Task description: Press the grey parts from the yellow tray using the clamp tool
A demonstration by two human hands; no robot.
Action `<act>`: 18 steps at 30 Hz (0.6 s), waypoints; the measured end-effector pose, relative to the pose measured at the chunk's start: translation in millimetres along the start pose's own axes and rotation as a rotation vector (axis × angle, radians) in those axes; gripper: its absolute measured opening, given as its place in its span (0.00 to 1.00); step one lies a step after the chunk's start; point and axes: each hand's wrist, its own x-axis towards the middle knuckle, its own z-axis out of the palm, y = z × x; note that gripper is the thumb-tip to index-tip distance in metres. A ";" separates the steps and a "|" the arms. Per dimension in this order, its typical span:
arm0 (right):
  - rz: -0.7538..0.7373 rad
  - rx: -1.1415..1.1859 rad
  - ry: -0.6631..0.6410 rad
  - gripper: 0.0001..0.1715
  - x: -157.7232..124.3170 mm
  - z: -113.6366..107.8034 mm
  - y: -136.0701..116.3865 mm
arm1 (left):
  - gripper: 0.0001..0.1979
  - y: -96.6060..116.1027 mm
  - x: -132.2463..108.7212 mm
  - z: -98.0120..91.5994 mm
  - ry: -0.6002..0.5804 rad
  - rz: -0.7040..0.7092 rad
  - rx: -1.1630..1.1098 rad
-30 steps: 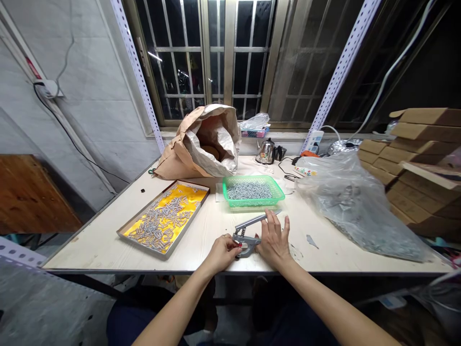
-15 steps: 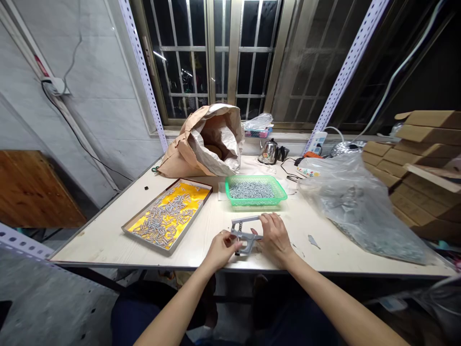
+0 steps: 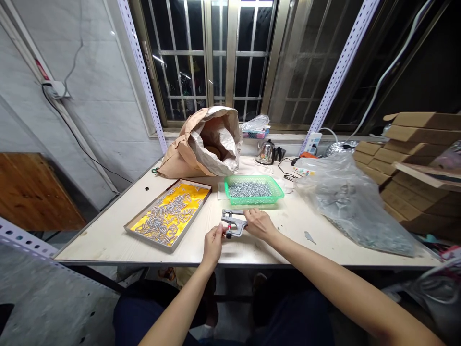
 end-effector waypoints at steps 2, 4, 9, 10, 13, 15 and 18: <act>-0.012 0.018 0.117 0.20 1.5 -4.3 -3.5 | 0.24 -1.1 1.2 -0.6 -0.046 -0.017 -0.008; -0.007 0.025 0.203 0.20 2.6 -5.3 -5.4 | 0.20 -1.4 3.3 -0.3 -0.073 -0.025 0.000; 0.002 0.067 0.497 0.20 2.2 5.8 -5.5 | 0.13 1.5 8.1 0.7 -0.051 -0.115 0.033; 0.009 0.075 0.524 0.22 1.0 9.1 -4.3 | 0.12 1.9 8.8 -0.7 -0.045 -0.143 0.025; 0.097 0.098 0.515 0.25 -6.2 19.4 2.4 | 0.14 1.8 14.5 -8.7 0.074 -0.197 -0.012; 0.133 0.115 0.491 0.25 -12.9 26.9 8.0 | 0.16 3.7 25.4 -13.0 0.194 -0.161 -0.025; 0.118 0.144 0.457 0.26 -22.2 38.6 13.6 | 0.16 17.2 58.3 -4.6 0.213 -0.052 0.005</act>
